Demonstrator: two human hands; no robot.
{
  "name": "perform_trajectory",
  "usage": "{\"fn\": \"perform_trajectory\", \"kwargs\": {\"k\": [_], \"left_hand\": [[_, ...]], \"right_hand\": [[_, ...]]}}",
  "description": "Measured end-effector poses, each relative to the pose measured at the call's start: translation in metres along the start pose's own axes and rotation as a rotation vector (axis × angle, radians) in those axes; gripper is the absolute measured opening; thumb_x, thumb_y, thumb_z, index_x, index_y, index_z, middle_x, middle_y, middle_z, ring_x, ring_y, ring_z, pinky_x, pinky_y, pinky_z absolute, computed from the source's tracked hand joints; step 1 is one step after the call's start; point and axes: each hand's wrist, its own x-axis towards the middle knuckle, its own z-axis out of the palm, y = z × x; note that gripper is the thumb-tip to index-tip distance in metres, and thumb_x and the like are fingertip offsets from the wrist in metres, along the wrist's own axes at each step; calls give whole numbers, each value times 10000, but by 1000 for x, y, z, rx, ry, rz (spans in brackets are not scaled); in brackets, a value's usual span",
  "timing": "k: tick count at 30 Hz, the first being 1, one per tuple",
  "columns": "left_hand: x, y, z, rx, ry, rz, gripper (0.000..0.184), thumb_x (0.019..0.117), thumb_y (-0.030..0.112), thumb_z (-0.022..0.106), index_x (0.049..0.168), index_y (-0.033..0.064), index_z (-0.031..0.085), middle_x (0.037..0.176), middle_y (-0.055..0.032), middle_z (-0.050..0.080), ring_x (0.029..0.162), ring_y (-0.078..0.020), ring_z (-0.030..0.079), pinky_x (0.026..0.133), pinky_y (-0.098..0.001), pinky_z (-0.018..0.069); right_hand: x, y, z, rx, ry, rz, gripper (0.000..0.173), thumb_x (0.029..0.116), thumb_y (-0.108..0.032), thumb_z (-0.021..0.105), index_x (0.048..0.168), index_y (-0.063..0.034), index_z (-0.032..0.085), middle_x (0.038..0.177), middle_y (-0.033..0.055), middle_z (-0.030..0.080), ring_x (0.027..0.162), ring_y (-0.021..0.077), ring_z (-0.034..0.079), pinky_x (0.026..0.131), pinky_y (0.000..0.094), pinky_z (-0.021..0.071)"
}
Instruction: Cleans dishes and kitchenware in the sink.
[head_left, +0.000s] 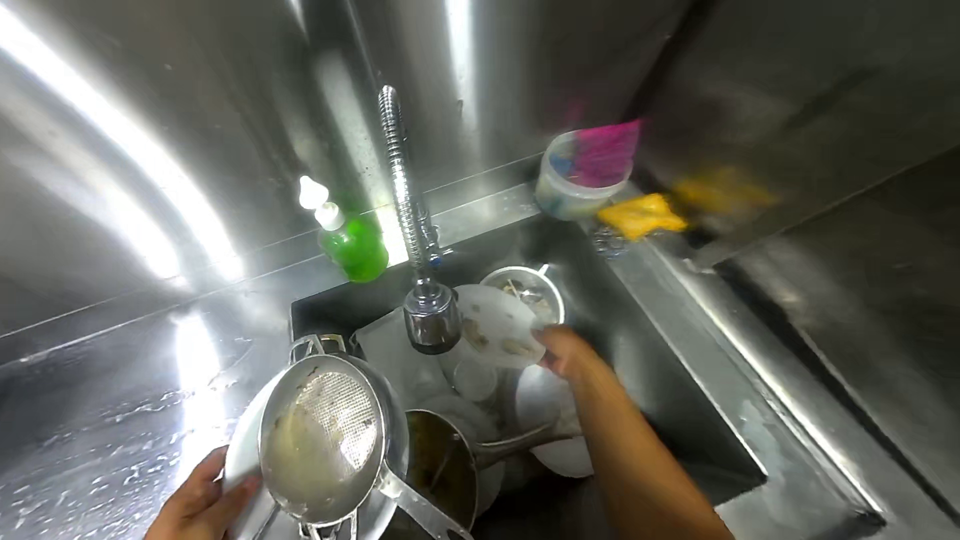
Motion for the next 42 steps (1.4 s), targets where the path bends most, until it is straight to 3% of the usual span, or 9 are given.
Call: {"fn": "perform_trajectory", "kwargs": {"k": [4, 14, 17, 20, 24, 31, 34, 39, 42], "left_hand": [[0, 7, 11, 2, -27, 9, 248, 953, -63, 519, 1177, 42, 507, 821, 64, 654, 648, -5, 622, 603, -210, 531], [-12, 13, 6, 29, -41, 17, 249, 952, -64, 519, 1178, 40, 504, 814, 53, 650, 651, -14, 632, 608, -217, 541], [-16, 13, 8, 48, -12, 3, 246, 958, -57, 517, 1190, 26, 516, 812, 29, 641, 631, -17, 611, 583, -209, 515], [-18, 9, 8, 13, 48, -19, 270, 965, -51, 527, 1230, 1, 536, 855, -29, 659, 646, -55, 627, 581, -230, 526], [-17, 6, 4, -31, 114, -7, 251, 967, -48, 522, 1210, 10, 544, 850, -32, 668, 626, -60, 629, 540, -220, 517], [-14, 11, 0, -73, 206, -22, 243, 985, -68, 496, 1217, -5, 530, 851, -48, 663, 628, -66, 631, 545, -213, 519], [-5, 13, 11, -131, 206, -44, 227, 1000, -70, 483, 1215, -19, 537, 867, -78, 665, 651, -93, 651, 570, -234, 545], [6, 11, 17, -193, 211, -23, 188, 1001, -72, 479, 1169, -20, 546, 835, -80, 667, 630, -97, 649, 549, -227, 540], [2, 11, 16, -196, 231, 17, 221, 977, -83, 476, 1171, -6, 549, 823, -50, 679, 609, -75, 649, 524, -212, 538]], "right_hand": [[-13, 13, -9, 370, 86, 127, 52, 1040, -35, 447, 1052, -12, 493, 699, 47, 499, 493, 80, 477, 467, 199, 445], [-69, -5, -10, 351, 132, 34, 37, 1012, -24, 463, 982, -32, 483, 632, 29, 492, 434, 53, 423, 409, 176, 369], [-89, -8, -8, 104, 179, -86, 256, 1080, -114, 458, 1279, 44, 422, 763, 94, 515, 513, 113, 508, 500, 249, 452], [-93, 2, 16, -34, 90, -182, 339, 1085, -125, 464, 1371, 27, 361, 797, 131, 556, 523, 146, 545, 504, 280, 482], [-72, 14, 66, -327, 15, -327, 559, 1066, -152, 537, 1543, 14, 298, 1241, 346, 598, 993, 453, 673, 856, 591, 546], [-13, 45, 137, -665, -186, -449, 534, 1077, -152, 502, 1562, -2, 337, 1354, 322, 584, 1214, 477, 608, 1035, 602, 462], [9, 57, 152, -568, -382, -382, 478, 1060, -66, 495, 1523, 0, 395, 1214, 292, 631, 902, 365, 690, 826, 496, 565], [-9, 46, 148, -242, -722, -330, 339, 1104, -84, 348, 1386, 20, 504, 1132, 150, 641, 871, 155, 628, 776, 334, 527], [-4, 59, 163, -674, -637, -523, 274, 1025, -30, 539, 1261, 90, 611, 1186, 255, 655, 1052, 321, 649, 938, 471, 520]]}}
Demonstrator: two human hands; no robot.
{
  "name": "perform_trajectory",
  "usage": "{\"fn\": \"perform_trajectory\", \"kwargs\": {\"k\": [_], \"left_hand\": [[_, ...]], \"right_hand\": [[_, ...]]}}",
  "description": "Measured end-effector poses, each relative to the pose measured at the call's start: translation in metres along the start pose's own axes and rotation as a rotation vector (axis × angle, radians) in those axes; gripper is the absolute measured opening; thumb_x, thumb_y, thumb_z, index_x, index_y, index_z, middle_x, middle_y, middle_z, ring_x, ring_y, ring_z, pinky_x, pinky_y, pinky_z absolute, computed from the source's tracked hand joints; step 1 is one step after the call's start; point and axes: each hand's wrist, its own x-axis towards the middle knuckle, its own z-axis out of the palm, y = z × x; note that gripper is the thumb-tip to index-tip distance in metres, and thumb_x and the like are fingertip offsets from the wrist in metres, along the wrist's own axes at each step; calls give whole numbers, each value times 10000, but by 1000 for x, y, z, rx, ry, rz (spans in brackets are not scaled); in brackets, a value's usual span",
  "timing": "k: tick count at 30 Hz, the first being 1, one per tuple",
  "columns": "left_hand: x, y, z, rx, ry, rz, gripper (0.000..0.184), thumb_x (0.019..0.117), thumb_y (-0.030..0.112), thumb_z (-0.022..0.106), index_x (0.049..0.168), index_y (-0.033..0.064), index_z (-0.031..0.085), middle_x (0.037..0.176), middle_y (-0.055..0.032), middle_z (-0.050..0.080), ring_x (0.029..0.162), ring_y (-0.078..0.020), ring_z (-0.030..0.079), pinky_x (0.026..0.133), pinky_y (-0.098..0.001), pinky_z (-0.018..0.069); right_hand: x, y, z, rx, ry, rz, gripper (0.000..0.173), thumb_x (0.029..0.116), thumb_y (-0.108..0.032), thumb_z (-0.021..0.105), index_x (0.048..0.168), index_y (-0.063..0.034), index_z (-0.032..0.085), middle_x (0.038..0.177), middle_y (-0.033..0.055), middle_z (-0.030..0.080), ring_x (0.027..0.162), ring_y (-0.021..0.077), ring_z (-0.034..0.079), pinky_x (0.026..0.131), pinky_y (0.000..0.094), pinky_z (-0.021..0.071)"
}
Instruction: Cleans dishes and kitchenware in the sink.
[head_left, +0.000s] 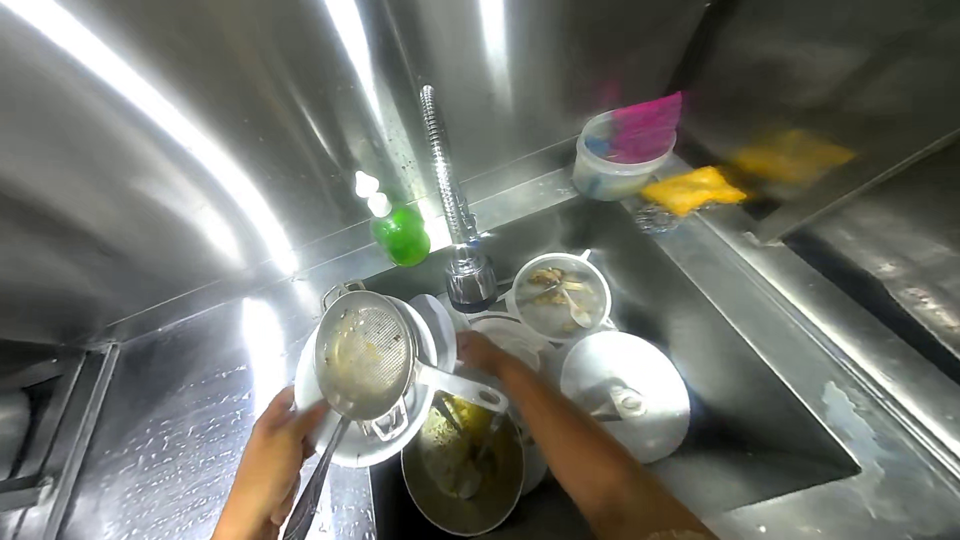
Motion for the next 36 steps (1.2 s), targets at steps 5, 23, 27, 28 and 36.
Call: {"fn": "perform_trajectory", "kwargs": {"k": [5, 23, 27, 28, 36], "left_hand": [[-7, 5, -7, -4, 24, 3, 200, 968, -88, 471, 1132, 6, 537, 797, -22, 673, 600, -63, 643, 526, -208, 536], [49, -44, 105, -73, -142, -193, 319, 1006, -8, 544, 1319, -65, 522, 1140, -235, 645, 976, -282, 670, 861, -446, 562], [77, -62, 133, 32, -111, -242, 335, 993, 14, 589, 1319, -47, 541, 1203, -279, 627, 1090, -369, 639, 941, -530, 519], [85, -67, 138, 67, -102, -251, 356, 987, 19, 603, 1331, -46, 540, 1225, -290, 622, 1126, -390, 627, 964, -548, 506], [122, -96, 143, 356, -84, -340, 428, 1002, 134, 622, 1397, -9, 538, 1343, -304, 580, 1270, -452, 553, 1053, -618, 434]], "right_hand": [[16, 23, 18, -473, 14, 61, 616, 973, -267, 656, 1500, -9, 468, 1507, 239, 485, 1389, 429, 459, 1128, 597, 380], [-112, -55, -125, 275, 201, 111, 416, 1119, -239, 392, 1490, -61, 452, 1265, 196, 650, 1014, 278, 713, 827, 404, 599], [-90, -59, -97, 139, 37, 143, 421, 1124, -253, 391, 1458, -13, 482, 1263, 202, 626, 1019, 252, 674, 870, 401, 567], [-80, -56, -91, 104, 22, 157, 411, 1124, -255, 402, 1437, -1, 482, 1238, 206, 618, 990, 248, 671, 843, 392, 570], [-35, -30, -43, 80, 39, 295, 459, 1067, -72, 495, 1516, -35, 408, 1233, 224, 623, 880, 264, 662, 782, 413, 550]]}}
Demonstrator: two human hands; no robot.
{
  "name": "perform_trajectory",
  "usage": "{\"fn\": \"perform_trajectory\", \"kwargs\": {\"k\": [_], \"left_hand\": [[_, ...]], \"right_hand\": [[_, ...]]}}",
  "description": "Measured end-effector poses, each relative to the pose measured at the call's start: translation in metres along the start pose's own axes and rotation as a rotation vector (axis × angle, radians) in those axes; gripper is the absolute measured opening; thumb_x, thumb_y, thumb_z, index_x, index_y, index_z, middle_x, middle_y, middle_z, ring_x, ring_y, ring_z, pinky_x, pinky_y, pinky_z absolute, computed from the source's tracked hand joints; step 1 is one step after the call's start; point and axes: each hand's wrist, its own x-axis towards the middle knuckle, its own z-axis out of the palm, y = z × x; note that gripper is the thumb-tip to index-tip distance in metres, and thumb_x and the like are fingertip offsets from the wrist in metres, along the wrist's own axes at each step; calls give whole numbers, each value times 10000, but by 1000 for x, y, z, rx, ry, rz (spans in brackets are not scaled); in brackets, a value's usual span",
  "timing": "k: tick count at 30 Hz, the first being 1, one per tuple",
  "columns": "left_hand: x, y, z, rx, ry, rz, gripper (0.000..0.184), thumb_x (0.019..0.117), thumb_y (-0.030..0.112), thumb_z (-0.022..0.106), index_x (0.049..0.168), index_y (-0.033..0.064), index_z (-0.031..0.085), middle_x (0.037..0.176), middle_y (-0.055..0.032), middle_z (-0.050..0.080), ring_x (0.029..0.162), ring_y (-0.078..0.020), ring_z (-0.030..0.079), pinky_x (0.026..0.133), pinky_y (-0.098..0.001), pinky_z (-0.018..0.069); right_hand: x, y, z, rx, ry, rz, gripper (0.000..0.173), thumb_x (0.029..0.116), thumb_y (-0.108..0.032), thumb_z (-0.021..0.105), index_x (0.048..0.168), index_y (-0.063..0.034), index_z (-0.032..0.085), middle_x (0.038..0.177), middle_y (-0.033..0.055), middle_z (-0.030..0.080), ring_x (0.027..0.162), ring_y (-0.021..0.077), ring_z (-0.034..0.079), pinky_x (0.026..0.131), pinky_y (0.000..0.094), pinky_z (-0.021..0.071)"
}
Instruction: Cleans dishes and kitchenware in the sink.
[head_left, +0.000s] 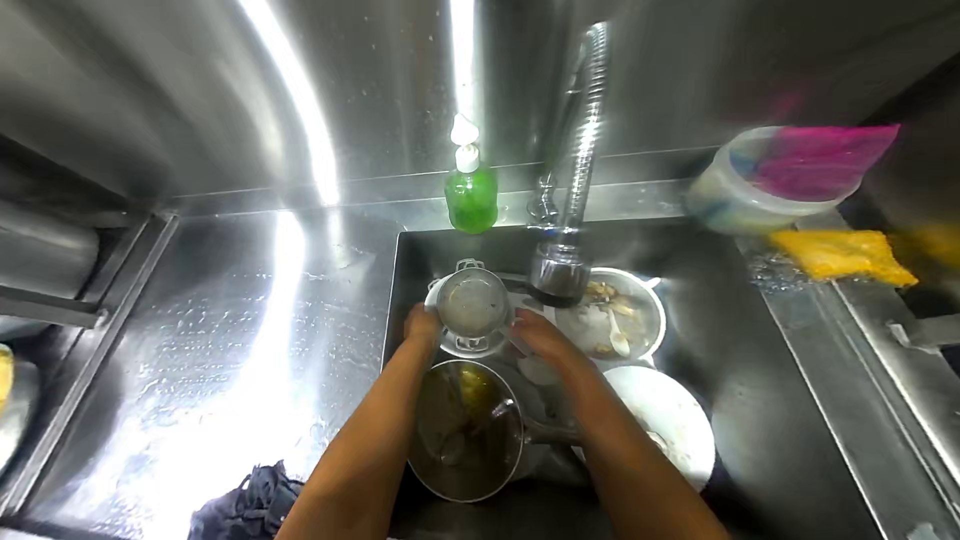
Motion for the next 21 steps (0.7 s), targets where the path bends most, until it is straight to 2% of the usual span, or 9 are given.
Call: {"fn": "perform_trajectory", "kwargs": {"k": [3, 6, 10, 12, 14, 17, 19, 21], "left_hand": [[0, 12, -4, 112, -34, -29, 440, 1036, 152, 567, 1431, -27, 496, 1408, -303, 540, 1328, -439, 519, 1097, -598, 408], [-15, 28, -13, 270, -69, 0, 437, 1064, 167, 493, 1430, -72, 467, 1429, -307, 521, 1347, -429, 515, 1103, -584, 414], [-61, 40, -40, 295, -89, 352, 485, 1075, 138, 472, 1517, -47, 396, 1556, -307, 381, 1428, -439, 422, 1164, -564, 361], [-88, 39, -63, 256, -201, 542, 444, 1082, 99, 462, 1511, -14, 435, 1534, -269, 440, 1424, -396, 443, 1183, -531, 344], [-119, 26, -95, 277, -275, 675, 405, 1084, 92, 460, 1480, 12, 497, 1482, -233, 515, 1355, -366, 522, 1144, -524, 393], [-155, -12, -152, 321, -170, 778, 379, 1068, 115, 519, 1437, 39, 554, 1443, -181, 565, 1243, -325, 613, 1061, -504, 482], [-166, -52, -188, 327, -52, 790, 383, 1045, 149, 578, 1414, 46, 583, 1435, -161, 580, 1264, -316, 603, 1073, -518, 477], [-168, -94, -221, 345, 49, 767, 419, 1021, 203, 629, 1401, 33, 591, 1453, -178, 565, 1342, -340, 549, 1120, -554, 426]], "right_hand": [[16, 13, 11, 62, 5, 32, 476, 1029, 11, 499, 1496, -30, 416, 1265, 207, 617, 907, 249, 665, 778, 397, 553], [20, 18, 21, 61, 45, 48, 462, 1046, -2, 476, 1502, -4, 406, 1347, 223, 583, 1047, 286, 662, 883, 429, 548], [9, 30, 28, 12, 76, -19, 447, 1077, -43, 472, 1511, 41, 409, 1403, 290, 550, 1235, 379, 575, 1028, 494, 455], [1, 39, 25, -56, 73, -73, 415, 1081, -64, 475, 1480, 48, 451, 1395, 286, 563, 1237, 376, 589, 1034, 488, 471], [-14, 42, 20, -204, 76, -95, 391, 1081, -105, 498, 1449, 28, 502, 1371, 260, 594, 1236, 366, 601, 1040, 506, 474], [-48, 36, 12, -374, 118, -102, 389, 1073, -129, 513, 1433, 17, 539, 1337, 265, 617, 1231, 396, 603, 1061, 566, 451], [-77, 36, 12, -310, 157, -91, 389, 1074, -117, 508, 1438, 18, 522, 1318, 262, 619, 1169, 373, 629, 1006, 538, 495], [-116, 33, 23, -183, 229, -70, 386, 1078, -95, 491, 1449, 12, 499, 1319, 251, 616, 1135, 349, 644, 970, 501, 520]]}}
